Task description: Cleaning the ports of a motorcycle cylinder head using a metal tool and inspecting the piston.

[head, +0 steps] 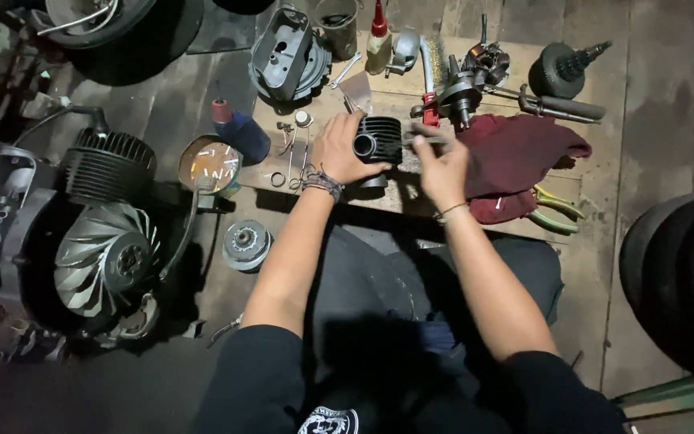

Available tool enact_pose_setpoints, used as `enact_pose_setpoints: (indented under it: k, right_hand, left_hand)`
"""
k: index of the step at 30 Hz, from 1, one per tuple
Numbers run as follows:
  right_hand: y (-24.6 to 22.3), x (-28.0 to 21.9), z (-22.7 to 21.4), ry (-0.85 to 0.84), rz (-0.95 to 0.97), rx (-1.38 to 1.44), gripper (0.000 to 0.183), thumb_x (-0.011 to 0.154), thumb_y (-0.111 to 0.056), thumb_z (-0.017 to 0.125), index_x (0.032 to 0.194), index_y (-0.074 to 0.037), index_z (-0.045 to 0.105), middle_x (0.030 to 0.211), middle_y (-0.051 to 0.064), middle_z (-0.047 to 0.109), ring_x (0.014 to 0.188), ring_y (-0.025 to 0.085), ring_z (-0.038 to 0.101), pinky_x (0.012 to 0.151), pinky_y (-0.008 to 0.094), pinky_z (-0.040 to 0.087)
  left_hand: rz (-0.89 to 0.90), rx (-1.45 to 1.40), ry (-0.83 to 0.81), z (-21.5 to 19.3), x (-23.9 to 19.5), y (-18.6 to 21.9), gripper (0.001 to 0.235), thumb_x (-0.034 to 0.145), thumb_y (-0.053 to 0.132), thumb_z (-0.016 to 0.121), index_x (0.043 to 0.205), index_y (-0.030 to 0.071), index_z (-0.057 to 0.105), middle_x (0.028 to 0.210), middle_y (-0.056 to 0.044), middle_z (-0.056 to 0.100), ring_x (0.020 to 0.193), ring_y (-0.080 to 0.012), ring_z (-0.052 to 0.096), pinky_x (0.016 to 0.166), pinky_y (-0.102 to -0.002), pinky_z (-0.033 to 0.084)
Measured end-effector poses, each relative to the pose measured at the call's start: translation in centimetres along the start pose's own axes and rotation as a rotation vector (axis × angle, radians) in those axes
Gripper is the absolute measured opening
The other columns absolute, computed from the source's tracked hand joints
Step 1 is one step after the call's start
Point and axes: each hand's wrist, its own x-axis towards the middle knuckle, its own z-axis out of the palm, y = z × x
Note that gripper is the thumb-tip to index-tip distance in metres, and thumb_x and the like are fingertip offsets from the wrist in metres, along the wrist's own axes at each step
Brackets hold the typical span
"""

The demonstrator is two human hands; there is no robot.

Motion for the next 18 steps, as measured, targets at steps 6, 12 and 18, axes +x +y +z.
enact_pose_setpoints:
  k: [6,12,18]
  right_hand:
    - [4.0,1.2,-3.2,-0.024,-0.019,-0.344,0.013,0.093,-0.011,0.073,0.103,-0.012,0.081,0.094,0.014,0.077,0.098,0.032,0.074,0.086,0.043,0.054]
    - [1.1,-0.3,-1.1,-0.004,-0.031,-0.013,0.017,0.090,-0.002,0.074,0.106,-0.003,0.079,0.100,0.017,0.077,0.101,0.019,0.068,0.095,0.038,0.052]
    - [4.7,0.2,-2.9,-0.015,0.023,-0.432,0.014,0.092,-0.010,0.075,0.105,-0.010,0.080,0.098,0.012,0.078,0.101,0.033,0.073,0.090,0.048,0.055]
  left_hand:
    - [0.003,-0.012,0.007,-0.3,0.1,0.2,0.105,0.044,0.064,0.095,0.128,0.015,0.057,0.102,-0.008,0.061,0.095,-0.0321,0.068,0.085,-0.046,0.058]
    - [-0.033,0.061,-0.058,-0.2,0.5,1.1,0.106,0.042,0.064,0.094,0.129,0.018,0.055,0.105,-0.004,0.060,0.101,-0.0292,0.067,0.090,-0.046,0.057]
    - [-0.037,0.019,-0.054,-0.5,0.1,0.7,0.104,0.046,0.064,0.093,0.130,0.015,0.055,0.104,-0.007,0.060,0.100,-0.0319,0.067,0.088,-0.048,0.057]
